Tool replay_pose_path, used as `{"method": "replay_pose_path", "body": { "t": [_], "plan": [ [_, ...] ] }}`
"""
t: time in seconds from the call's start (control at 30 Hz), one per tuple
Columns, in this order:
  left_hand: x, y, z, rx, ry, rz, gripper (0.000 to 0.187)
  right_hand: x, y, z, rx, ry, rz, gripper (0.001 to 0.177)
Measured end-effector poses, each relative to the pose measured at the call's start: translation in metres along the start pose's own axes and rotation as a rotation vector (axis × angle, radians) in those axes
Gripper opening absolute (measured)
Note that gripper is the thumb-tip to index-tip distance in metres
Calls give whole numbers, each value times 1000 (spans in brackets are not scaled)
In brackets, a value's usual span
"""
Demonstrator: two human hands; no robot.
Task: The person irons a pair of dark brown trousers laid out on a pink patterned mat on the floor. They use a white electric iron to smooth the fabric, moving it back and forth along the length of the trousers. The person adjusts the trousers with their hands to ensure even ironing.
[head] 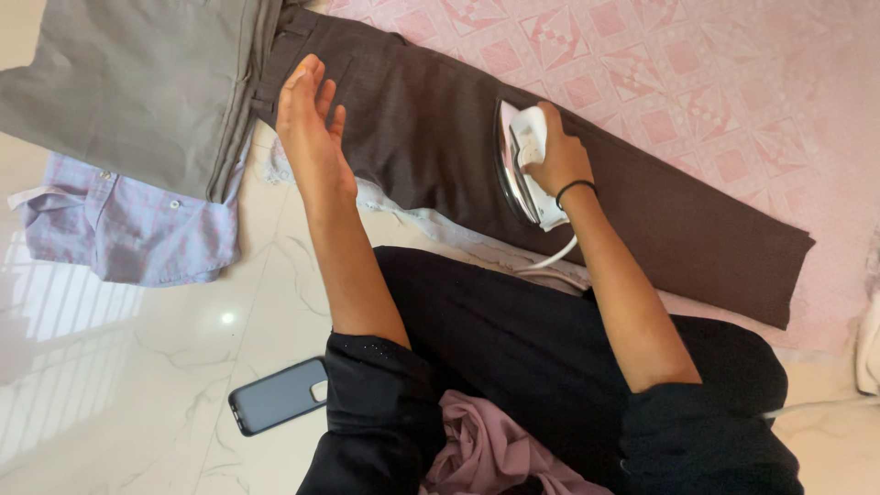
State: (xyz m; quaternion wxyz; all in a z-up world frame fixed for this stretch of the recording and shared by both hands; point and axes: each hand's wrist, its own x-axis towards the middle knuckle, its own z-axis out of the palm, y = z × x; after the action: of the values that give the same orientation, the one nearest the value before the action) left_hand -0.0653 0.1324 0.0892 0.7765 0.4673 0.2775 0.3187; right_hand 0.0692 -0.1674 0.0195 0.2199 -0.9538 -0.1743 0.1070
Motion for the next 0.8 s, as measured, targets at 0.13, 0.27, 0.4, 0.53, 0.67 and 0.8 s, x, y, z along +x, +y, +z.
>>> {"method": "replay_pose_path", "body": {
  "t": [0.13, 0.27, 0.4, 0.53, 0.67, 0.8],
  "plan": [
    [-2, 3, -7, -8, 20, -2, 50, 2, -6, 3, 21, 10, -15, 104],
    [-2, 5, -9, -26, 39, -6, 50, -45, -12, 6, 7, -66, -60, 102],
    [1, 8, -3, -68, -1, 23, 48, -98, -31, 18, 15, -125, -176, 96],
    [0, 7, 3, -75, -11, 31, 46, -80, -51, 21, -13, -177, -146, 96],
    [0, 4, 4, -58, -6, 11, 45, -9, -74, 23, -36, -123, -163, 96],
    [2, 4, 7, -40, 18, -24, 45, 26, -87, 24, -27, -79, -126, 98]
  ]
}}
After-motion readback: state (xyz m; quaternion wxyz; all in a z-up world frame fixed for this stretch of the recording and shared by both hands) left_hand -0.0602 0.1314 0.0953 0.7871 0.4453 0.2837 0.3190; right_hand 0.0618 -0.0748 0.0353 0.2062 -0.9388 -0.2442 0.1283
